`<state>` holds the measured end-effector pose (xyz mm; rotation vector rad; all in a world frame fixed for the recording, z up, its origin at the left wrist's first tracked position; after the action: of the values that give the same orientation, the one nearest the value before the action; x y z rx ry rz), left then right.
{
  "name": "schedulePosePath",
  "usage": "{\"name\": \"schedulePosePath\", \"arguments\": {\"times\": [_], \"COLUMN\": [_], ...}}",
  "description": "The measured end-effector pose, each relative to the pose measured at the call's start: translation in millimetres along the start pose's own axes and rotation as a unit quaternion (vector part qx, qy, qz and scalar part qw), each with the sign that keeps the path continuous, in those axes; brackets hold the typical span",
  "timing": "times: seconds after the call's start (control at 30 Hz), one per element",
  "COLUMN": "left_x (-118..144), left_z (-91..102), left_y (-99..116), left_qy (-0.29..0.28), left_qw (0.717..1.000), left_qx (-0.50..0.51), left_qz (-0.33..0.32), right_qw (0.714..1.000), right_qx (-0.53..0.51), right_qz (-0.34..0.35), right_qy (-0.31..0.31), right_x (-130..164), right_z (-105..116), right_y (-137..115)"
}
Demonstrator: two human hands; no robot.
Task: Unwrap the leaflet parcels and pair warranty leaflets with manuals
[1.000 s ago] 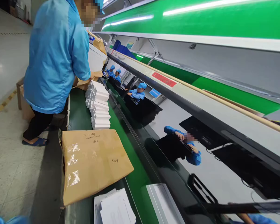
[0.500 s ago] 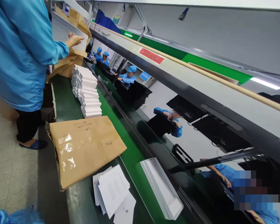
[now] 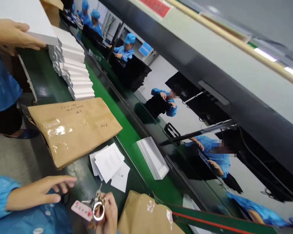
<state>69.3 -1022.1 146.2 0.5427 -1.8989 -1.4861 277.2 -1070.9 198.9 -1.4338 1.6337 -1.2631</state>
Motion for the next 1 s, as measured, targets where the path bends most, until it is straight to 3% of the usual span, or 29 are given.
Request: {"name": "schedulePosePath", "arguments": {"times": [0.07,0.17,0.4,0.57,0.67,0.8,0.9,1.0], "left_x": [-16,-32,-35,-39,-44,-53,-56,-54], "left_z": [-18.9,-40.6,-43.3,-45.0,-47.6,-50.6,-48.2,-44.3], "left_y": [27,35,32,33,30,30,34,38], "left_qy": [-0.069,-0.102,-0.004,0.001,0.017,-0.029,-0.032,0.022], "left_qw": [0.993,0.979,0.986,0.977,0.980,0.973,0.979,0.987], "left_qx": [0.097,0.177,0.165,0.215,0.195,0.226,0.200,0.156], "left_qz": [0.000,0.002,0.002,-0.013,-0.022,0.017,0.027,0.010], "right_qw": [0.999,0.995,0.984,0.974,0.970,0.970,0.980,0.981], "right_qx": [-0.037,-0.080,-0.125,-0.150,-0.213,-0.236,-0.190,-0.174], "right_qz": [-0.034,-0.061,-0.085,-0.122,-0.102,-0.057,-0.059,-0.087], "right_qy": [0.009,0.010,0.089,0.122,0.062,-0.031,-0.030,0.003], "right_x": [-2,-6,-6,-6,-7,-8,-10,-14], "right_z": [-3,-10,-19,-22,-24,-22,-17,-11], "right_y": [6,10,13,17,20,21,21,22]}}
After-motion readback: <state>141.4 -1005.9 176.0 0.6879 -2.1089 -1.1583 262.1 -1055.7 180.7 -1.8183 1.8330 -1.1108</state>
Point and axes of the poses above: each hand's wrist, its own x-axis away from the middle knuckle, its own z-axis out of the back of the hand, y = z × x, the point moved 2 cm from there along -x, towards the middle knuckle, and after that the axes turned 9 degrees about z, right-handed, at the moved point
